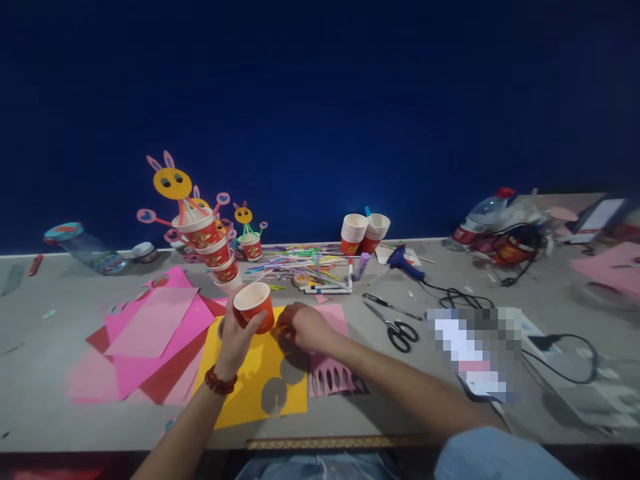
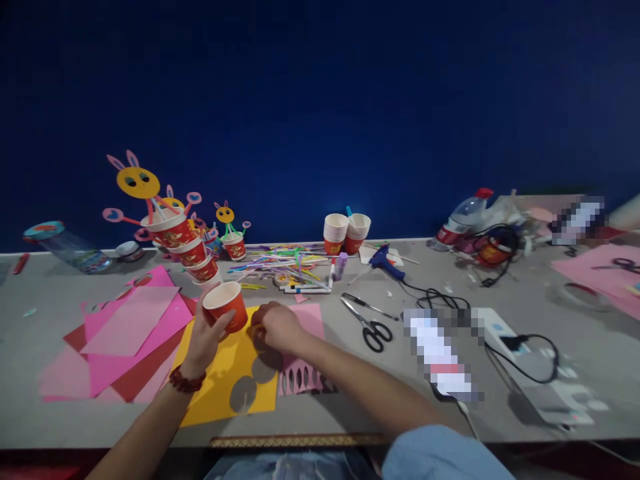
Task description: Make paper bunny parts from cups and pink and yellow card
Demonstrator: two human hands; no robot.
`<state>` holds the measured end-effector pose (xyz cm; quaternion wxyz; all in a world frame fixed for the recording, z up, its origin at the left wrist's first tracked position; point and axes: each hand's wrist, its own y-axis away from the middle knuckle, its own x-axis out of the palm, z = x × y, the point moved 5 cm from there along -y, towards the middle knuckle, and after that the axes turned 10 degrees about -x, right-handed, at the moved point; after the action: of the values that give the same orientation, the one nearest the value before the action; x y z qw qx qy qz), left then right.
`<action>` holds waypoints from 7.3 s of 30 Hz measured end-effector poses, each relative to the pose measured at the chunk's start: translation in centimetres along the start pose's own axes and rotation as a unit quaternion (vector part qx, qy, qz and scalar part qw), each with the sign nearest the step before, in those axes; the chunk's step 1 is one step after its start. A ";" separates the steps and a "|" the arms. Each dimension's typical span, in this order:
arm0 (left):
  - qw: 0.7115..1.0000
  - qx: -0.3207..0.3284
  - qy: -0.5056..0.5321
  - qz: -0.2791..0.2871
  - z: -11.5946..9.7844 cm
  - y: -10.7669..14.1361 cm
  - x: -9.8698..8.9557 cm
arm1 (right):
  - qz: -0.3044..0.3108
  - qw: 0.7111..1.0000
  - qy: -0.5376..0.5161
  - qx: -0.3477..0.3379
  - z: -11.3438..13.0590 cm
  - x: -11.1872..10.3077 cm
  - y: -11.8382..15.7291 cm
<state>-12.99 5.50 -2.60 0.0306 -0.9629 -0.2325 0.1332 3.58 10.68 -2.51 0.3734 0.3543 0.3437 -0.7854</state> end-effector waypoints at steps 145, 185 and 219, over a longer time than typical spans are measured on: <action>0.880 0.237 -0.228 0.344 -1.0 7.5 11.6 | -0.026 0.913 0.384 0.132 -16.4 -26.3 -0.5; 0.941 -0.092 0.085 0.315 -0.1 6.9 10.5 | -0.251 0.934 -0.238 0.087 -1.1 -3.7 11.6; 0.863 -0.253 0.324 0.294 0.0 5.9 9.8 | -0.054 0.906 0.313 0.278 -7.2 -8.2 21.6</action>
<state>-2.01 4.74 -5.66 -0.1811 -0.9502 0.0589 -0.2467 27.52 8.76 -5.49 0.0901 0.6525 0.2289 -0.7167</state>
